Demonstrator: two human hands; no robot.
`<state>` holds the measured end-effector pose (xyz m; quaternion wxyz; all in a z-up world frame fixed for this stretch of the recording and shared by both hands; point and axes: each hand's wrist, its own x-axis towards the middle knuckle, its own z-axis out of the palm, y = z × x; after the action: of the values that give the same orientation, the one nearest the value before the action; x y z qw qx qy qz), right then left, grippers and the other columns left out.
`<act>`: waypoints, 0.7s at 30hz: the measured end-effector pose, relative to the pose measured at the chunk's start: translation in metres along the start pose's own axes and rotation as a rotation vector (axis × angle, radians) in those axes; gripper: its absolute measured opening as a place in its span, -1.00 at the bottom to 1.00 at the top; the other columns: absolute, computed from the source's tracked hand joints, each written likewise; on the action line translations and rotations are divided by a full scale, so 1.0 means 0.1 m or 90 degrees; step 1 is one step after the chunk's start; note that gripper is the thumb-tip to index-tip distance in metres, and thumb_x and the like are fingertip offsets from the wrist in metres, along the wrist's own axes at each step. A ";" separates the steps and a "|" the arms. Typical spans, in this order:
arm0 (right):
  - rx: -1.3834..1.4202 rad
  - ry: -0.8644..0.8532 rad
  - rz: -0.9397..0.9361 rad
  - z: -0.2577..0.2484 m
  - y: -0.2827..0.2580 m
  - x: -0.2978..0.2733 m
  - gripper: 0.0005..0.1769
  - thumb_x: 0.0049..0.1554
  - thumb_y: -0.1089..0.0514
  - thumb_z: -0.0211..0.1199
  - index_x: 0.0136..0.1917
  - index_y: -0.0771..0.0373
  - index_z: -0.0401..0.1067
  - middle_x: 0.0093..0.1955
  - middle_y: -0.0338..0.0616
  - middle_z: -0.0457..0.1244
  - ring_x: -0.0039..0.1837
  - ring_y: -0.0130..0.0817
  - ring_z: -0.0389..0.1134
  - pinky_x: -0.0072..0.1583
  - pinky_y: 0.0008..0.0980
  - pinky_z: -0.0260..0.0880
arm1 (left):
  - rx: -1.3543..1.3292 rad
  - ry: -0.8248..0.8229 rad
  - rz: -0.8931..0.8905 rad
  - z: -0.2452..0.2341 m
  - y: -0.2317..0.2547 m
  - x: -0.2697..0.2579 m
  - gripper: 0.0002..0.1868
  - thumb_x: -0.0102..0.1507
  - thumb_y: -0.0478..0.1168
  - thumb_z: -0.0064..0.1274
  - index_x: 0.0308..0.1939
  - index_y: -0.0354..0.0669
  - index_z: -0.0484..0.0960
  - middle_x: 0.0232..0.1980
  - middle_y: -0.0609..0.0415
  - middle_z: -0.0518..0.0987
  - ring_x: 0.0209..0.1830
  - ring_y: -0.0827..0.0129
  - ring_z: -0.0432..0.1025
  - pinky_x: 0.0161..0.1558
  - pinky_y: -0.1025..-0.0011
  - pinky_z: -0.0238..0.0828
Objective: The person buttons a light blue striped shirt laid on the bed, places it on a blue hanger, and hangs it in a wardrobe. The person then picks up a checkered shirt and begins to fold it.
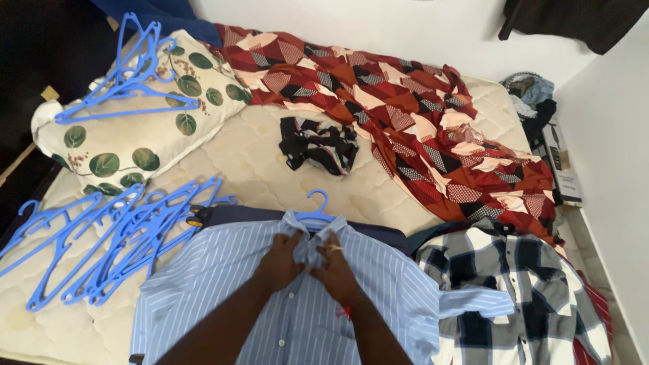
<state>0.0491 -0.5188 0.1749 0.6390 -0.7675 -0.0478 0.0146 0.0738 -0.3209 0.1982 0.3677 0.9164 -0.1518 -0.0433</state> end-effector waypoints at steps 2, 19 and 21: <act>0.018 -0.015 -0.017 0.05 -0.07 -0.12 0.11 -0.09 0.33 0.45 0.59 0.22 -0.08 0.49 0.01 0.07 0.38 -0.34 0.21 0.28 -0.34 0.27 | -0.068 -0.003 -0.010 -0.04 0.02 -0.09 -0.11 0.08 -0.25 0.20 0.48 -0.12 0.21 0.25 -0.23 0.33 0.03 -0.11 0.47 0.00 0.09 0.50; -0.394 0.145 0.156 0.48 -0.40 -0.49 -0.69 -0.01 0.09 0.25 -0.03 0.30 0.48 -0.09 0.15 0.40 0.02 0.14 0.42 0.07 0.01 0.41 | -0.127 -0.147 -0.087 -0.37 0.33 -0.81 -0.66 0.15 -0.22 0.25 0.00 -0.13 0.61 -0.02 0.02 0.54 -0.08 0.18 0.55 0.00 0.27 0.49; -0.401 0.139 0.189 0.43 -0.45 -0.49 -0.69 0.00 0.06 0.27 -0.09 0.34 0.50 -0.11 0.16 0.39 0.03 0.14 0.42 0.08 0.01 0.42 | -0.118 -0.173 -0.087 -0.43 0.30 -0.76 -0.68 0.12 -0.21 0.32 -0.08 -0.18 0.65 -0.06 0.00 0.54 -0.11 0.16 0.54 -0.01 0.27 0.48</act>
<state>-0.0054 -0.4732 0.2093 0.3639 -0.9222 0.1305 0.0101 0.0018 -0.2898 0.2477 0.4231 0.8725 -0.1328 -0.2051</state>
